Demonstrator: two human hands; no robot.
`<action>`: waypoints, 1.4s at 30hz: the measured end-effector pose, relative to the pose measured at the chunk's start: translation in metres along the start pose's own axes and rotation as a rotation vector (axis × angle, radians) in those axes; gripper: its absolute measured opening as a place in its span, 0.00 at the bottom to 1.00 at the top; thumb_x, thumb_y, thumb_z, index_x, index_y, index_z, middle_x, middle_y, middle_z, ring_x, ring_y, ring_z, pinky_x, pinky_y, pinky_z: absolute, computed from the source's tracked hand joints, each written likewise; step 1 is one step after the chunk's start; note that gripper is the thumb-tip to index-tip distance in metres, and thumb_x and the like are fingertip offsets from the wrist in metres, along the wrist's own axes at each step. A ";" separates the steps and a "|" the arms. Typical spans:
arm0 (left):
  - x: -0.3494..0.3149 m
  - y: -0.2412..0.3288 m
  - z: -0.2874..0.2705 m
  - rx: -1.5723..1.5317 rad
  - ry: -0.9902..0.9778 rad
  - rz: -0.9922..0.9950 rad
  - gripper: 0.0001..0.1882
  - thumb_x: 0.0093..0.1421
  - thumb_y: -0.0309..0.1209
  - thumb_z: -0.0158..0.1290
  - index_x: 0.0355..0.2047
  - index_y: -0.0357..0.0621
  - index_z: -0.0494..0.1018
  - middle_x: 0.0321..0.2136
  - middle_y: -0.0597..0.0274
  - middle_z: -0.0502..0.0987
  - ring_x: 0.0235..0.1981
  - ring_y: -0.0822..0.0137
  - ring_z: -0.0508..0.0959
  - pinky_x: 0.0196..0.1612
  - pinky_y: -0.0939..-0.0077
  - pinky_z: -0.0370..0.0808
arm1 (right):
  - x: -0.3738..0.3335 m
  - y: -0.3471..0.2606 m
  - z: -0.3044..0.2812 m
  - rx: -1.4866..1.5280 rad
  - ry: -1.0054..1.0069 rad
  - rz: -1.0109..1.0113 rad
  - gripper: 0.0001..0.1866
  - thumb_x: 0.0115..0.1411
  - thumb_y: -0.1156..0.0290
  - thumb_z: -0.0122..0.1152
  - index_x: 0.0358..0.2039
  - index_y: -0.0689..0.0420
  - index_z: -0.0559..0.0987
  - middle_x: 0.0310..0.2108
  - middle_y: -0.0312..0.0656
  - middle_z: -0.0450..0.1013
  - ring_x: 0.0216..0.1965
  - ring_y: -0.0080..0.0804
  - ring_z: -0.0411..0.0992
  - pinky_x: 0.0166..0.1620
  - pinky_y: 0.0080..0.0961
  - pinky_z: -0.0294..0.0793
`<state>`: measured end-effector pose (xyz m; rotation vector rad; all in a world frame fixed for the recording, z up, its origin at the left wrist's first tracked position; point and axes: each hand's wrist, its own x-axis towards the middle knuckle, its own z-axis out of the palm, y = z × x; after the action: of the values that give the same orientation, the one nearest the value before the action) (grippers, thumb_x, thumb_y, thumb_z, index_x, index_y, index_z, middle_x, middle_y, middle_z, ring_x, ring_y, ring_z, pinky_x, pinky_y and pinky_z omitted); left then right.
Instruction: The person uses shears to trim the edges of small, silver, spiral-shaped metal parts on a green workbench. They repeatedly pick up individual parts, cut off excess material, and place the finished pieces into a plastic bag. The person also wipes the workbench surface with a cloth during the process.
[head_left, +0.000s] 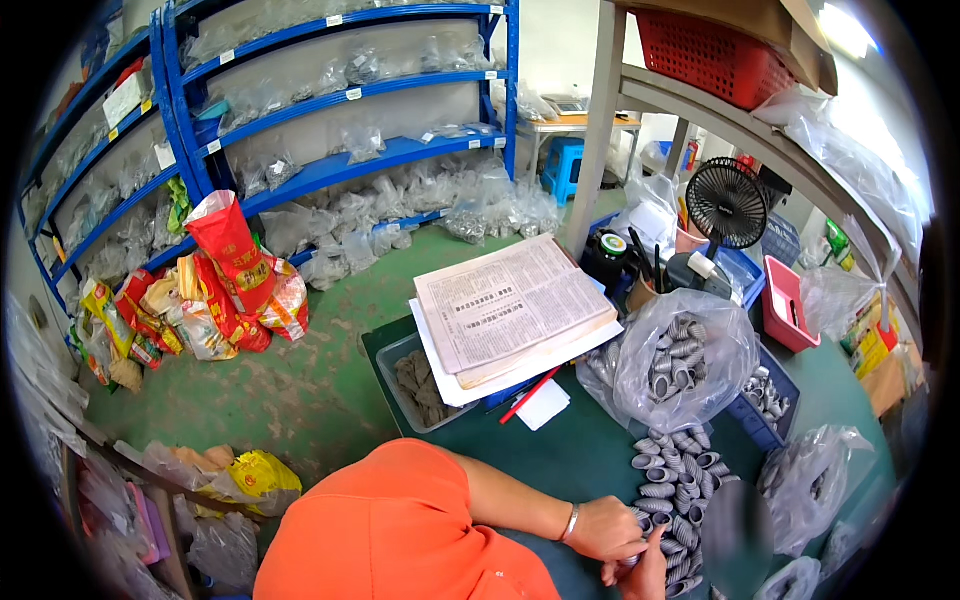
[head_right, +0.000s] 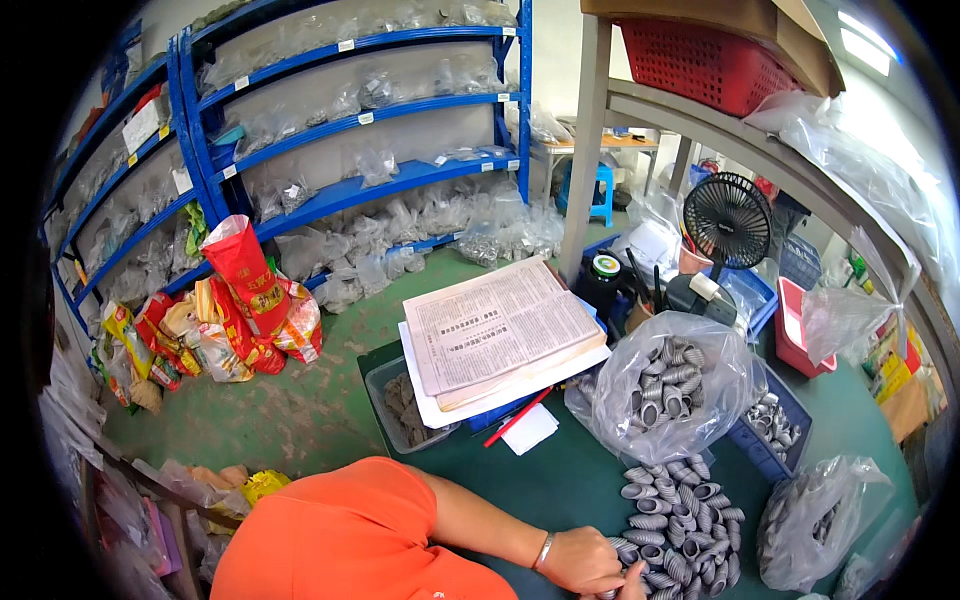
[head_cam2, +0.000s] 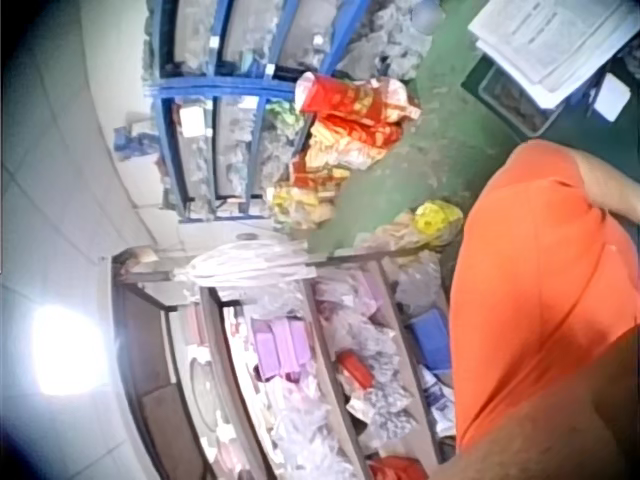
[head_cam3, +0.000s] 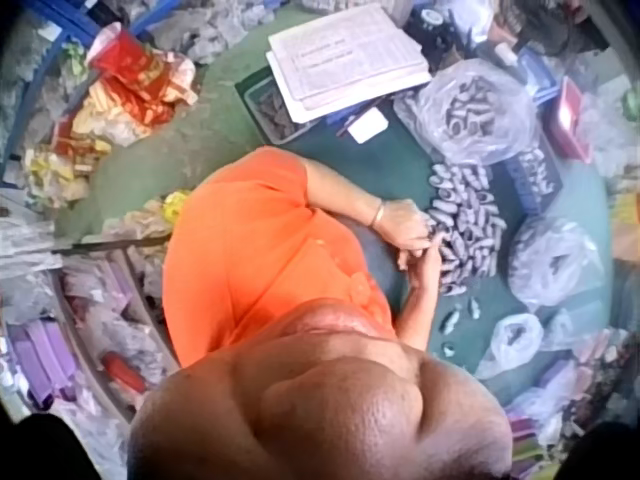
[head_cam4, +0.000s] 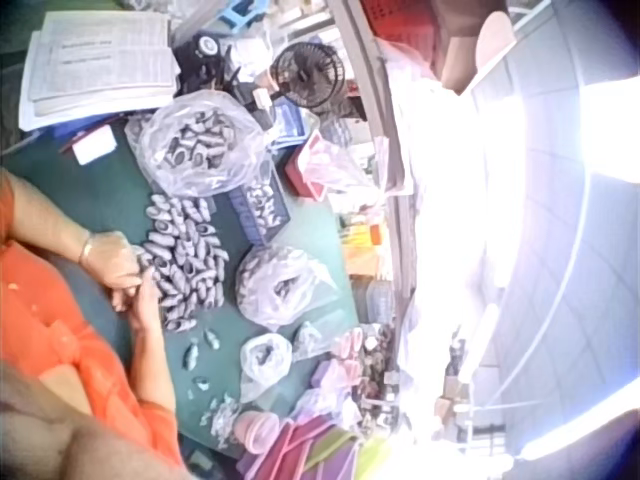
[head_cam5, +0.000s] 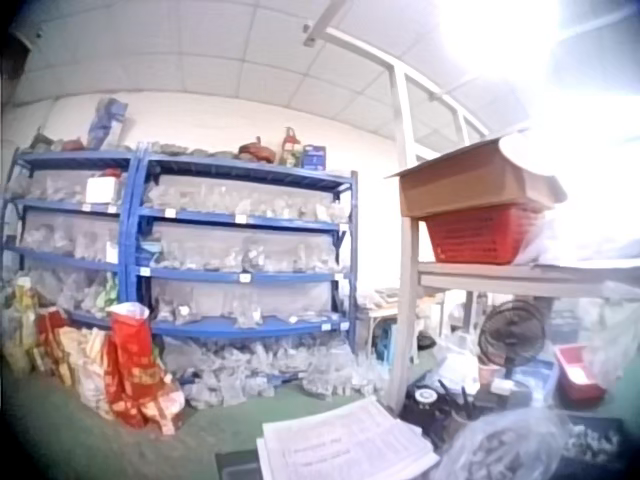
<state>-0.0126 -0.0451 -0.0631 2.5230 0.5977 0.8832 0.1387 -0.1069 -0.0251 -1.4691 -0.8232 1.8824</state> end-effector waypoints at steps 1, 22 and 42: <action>-0.001 -0.004 0.000 -0.002 0.033 0.067 0.21 0.62 0.42 0.45 0.15 0.44 0.71 0.17 0.53 0.74 0.20 0.50 0.75 0.24 0.57 0.71 | -0.002 0.002 0.005 0.085 -0.049 0.013 0.39 0.62 0.31 0.27 0.33 0.56 0.72 0.12 0.41 0.66 0.10 0.32 0.63 0.12 0.24 0.57; 0.016 -0.024 -0.002 -0.016 0.005 0.747 0.21 0.61 0.46 0.47 0.14 0.52 0.65 0.16 0.67 0.67 0.18 0.63 0.71 0.21 0.64 0.66 | 0.003 0.028 -0.004 0.087 -0.583 0.043 0.21 0.51 0.71 0.65 0.43 0.50 0.67 0.17 0.35 0.63 0.14 0.26 0.60 0.16 0.21 0.56; -0.006 0.008 -0.011 -0.255 -0.105 -0.286 0.18 0.59 0.45 0.52 0.28 0.42 0.75 0.24 0.49 0.77 0.27 0.48 0.78 0.28 0.60 0.74 | 0.002 0.034 0.020 -1.029 0.718 -0.874 0.06 0.42 0.71 0.63 0.21 0.55 0.75 0.19 0.45 0.72 0.23 0.49 0.72 0.27 0.42 0.69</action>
<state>-0.0214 -0.0523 -0.0543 2.1734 0.7390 0.6719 0.1160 -0.1288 -0.0487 -1.6877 -1.7570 0.1763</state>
